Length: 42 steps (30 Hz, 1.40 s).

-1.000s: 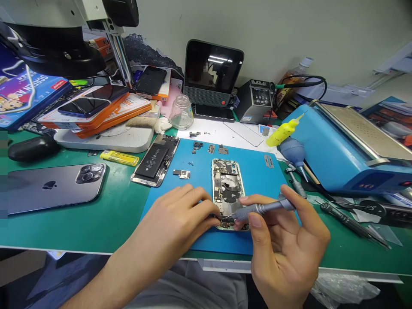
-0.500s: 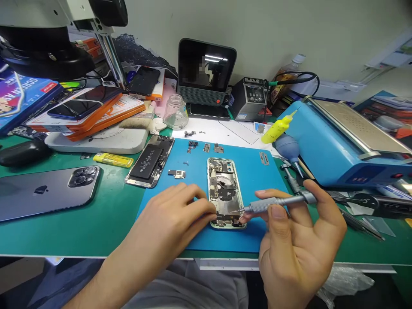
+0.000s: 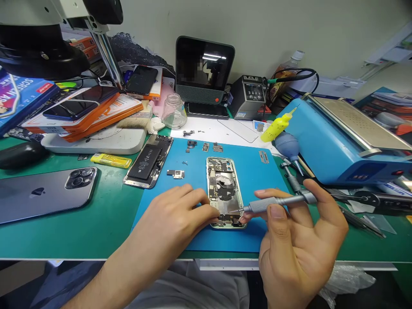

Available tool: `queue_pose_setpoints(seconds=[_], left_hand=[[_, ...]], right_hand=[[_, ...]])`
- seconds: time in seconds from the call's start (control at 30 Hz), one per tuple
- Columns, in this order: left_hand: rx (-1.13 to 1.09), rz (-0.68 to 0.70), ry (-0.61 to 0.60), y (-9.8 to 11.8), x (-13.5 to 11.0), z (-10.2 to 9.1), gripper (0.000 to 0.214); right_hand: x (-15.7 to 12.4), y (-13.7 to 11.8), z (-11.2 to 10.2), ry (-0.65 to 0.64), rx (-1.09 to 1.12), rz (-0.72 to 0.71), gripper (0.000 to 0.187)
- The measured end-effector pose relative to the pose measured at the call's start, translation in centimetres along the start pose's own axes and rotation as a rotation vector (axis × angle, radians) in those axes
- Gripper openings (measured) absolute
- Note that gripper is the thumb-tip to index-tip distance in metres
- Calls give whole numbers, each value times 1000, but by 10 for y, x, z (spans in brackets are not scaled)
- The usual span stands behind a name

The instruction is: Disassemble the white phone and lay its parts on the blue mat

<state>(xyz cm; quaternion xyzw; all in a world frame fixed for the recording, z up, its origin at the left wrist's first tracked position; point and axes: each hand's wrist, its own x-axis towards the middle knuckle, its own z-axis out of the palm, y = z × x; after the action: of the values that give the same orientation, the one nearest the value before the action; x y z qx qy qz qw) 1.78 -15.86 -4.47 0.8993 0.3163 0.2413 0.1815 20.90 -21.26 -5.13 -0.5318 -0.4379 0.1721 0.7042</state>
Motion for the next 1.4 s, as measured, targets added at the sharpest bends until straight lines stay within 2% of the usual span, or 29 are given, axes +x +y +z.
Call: queue_pose_setpoints(seconds=[0.13, 0.27, 0.4, 0.53, 0.67, 0.83, 0.9, 1.0, 1.03, 1.07, 1.1, 1.2, 1.27, 1.33, 1.4], left_hand=[[0, 8, 0, 0, 0, 0, 19], [-82, -15, 55, -1, -1, 0, 17], [-180, -142, 146, -3, -4, 0, 17], [-84, -238, 251, -5, -5, 2, 14], [1, -199, 214, -7, -5, 5, 16], [10, -196, 173, -8, -5, 5, 18], [12, -192, 155, -8, -6, 5, 19], [29, -173, 142, -8, -6, 6, 21], [38, -162, 142, -8, -6, 6, 22], [48, -150, 143, -8, -6, 7, 23], [60, -138, 144, -7, -5, 7, 24], [95, -121, 139, -5, -4, 7, 29], [109, -123, 133, -4, -3, 6, 31], [118, -130, 132, -4, -2, 6, 31], [125, -137, 132, -4, -2, 5, 31]], right_hand=[[0, -1, 0, 0, -13, -3, 53], [0, -1, 0, 4, -13, -6, 52], [-1, -1, 0, 1, -19, 2, 53], [-1, 0, -2, -15, -37, -5, 55], [1, -2, -1, -74, -109, -93, 57], [6, -9, 13, -217, -236, -202, 60], [12, -11, 14, -179, -252, -265, 62], [33, -14, -8, 35, -302, -315, 66], [43, -15, -22, 72, -360, -270, 66], [53, -15, -37, 46, -469, -209, 63], [63, -14, -54, -48, -611, -169, 57], [85, -8, -97, -401, -1029, -218, 49], [88, -2, -112, -546, -1221, -260, 52], [83, 3, -116, -566, -1348, -310, 54], [76, 3, -112, -500, -1411, -370, 53]])
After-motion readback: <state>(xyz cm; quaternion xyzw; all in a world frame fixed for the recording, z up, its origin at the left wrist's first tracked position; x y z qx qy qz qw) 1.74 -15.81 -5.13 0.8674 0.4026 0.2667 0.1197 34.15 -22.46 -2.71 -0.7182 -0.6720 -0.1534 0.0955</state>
